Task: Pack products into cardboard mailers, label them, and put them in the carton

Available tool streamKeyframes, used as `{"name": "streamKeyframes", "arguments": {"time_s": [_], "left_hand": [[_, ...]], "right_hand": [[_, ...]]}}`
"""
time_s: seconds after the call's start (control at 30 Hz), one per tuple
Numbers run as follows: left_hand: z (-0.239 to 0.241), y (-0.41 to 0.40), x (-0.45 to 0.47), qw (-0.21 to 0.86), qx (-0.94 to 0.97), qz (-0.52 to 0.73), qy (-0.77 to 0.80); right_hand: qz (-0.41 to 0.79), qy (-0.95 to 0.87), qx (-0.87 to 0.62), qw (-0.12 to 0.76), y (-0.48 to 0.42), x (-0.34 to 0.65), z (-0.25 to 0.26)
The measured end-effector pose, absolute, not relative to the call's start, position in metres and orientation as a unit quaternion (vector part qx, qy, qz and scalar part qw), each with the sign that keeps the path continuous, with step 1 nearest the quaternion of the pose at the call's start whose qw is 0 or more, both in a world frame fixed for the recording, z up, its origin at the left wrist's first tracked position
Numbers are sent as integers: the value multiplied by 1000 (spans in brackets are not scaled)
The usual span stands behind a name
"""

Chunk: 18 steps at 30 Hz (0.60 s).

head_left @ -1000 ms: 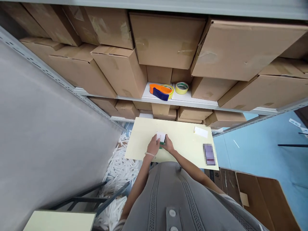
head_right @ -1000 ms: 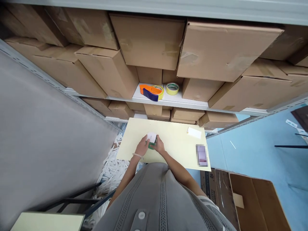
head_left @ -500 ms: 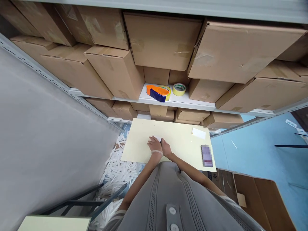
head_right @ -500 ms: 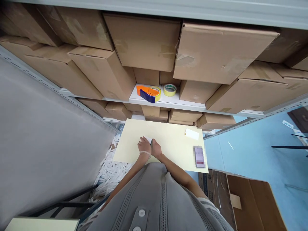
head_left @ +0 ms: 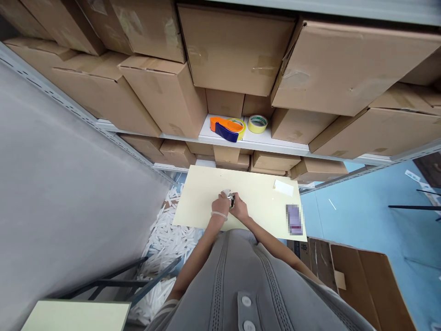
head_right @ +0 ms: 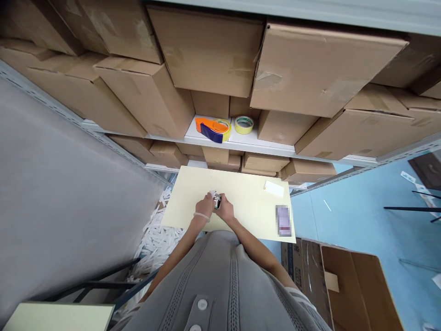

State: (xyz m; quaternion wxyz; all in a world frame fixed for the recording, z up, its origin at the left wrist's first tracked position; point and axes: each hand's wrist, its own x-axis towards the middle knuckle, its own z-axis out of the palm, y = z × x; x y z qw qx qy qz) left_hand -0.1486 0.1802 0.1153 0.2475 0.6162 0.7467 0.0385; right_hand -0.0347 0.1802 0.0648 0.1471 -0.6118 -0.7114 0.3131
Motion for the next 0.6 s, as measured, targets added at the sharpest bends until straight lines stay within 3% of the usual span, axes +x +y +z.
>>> {"name": "streamKeyframes", "arguments": {"time_s": [0.23, 0.37, 0.47, 0.6], "left_hand": [[94, 178, -214, 371, 497, 232, 750], [90, 159, -215, 275, 472, 249, 800], [104, 148, -202, 165, 562, 239, 775], [128, 151, -188, 111, 666, 216, 705]], "right_hand": [[319, -704, -615, 155, 176, -28, 58], [321, -704, -615, 156, 175, -30, 57], [319, -700, -620, 158, 174, -30, 57], [307, -699, -627, 157, 171, -33, 58]]}}
